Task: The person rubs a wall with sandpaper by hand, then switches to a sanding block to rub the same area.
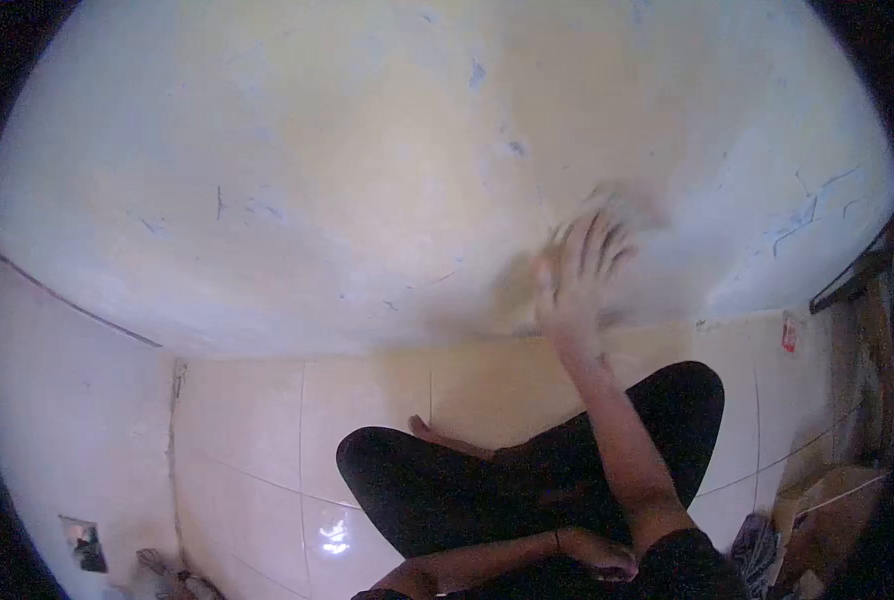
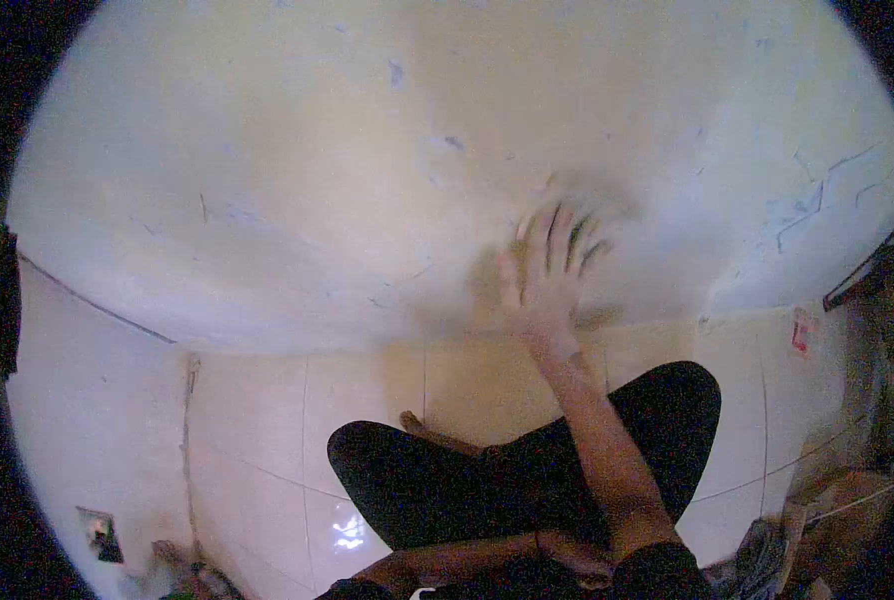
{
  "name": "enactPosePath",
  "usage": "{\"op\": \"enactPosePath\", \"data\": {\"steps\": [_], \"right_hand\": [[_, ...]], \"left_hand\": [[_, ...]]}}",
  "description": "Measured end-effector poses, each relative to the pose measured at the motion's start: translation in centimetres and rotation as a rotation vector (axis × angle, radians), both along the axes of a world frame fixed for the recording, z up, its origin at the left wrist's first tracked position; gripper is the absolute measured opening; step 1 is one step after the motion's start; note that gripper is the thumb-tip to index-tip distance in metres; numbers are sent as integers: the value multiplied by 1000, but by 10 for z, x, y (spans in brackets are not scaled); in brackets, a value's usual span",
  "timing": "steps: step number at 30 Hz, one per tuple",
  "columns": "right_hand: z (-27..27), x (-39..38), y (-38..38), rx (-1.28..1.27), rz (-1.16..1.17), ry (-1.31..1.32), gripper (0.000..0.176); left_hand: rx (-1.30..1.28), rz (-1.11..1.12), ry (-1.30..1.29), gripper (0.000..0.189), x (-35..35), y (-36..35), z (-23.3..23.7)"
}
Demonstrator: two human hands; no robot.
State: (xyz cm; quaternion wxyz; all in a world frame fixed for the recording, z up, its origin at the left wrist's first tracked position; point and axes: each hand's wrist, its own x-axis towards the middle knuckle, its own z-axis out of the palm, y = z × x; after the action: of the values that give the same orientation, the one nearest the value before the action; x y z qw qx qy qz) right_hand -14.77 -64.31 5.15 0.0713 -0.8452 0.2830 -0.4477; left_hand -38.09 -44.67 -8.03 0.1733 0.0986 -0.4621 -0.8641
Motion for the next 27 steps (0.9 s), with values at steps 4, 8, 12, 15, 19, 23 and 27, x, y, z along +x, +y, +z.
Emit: {"op": "enactPosePath", "data": {"steps": [4, 8, 12, 15, 19, 23, 27], "right_hand": [[-45, 5, 28, 79, 4, 162, 75], [53, -7, 12, 119, 14, -71, 77], [-19, 6, 16, 24, -12, 106, 76], [-60, 7, 40, -1, 52, 184, 75], [43, -2, 23, 71, 69, -12, 76], [19, -5, 12, 17, 32, 56, 76], [-77, 2, 32, -89, 69, 207, 75]], "left_hand": [[-538, 437, 78, 33, 7, 10, 10], [-561, 297, 27, 24, 18, 13, 13], [-59, 155, 35, 22, -7, 2, -8], [105, 99, 19, 27, 19, 6, 24], [-336, 425, 80, 34, -15, 38, -44], [-56, 128, -102, 31, 27, 10, 31], [-266, 294, 59, 32, 7, 15, 20]]}}
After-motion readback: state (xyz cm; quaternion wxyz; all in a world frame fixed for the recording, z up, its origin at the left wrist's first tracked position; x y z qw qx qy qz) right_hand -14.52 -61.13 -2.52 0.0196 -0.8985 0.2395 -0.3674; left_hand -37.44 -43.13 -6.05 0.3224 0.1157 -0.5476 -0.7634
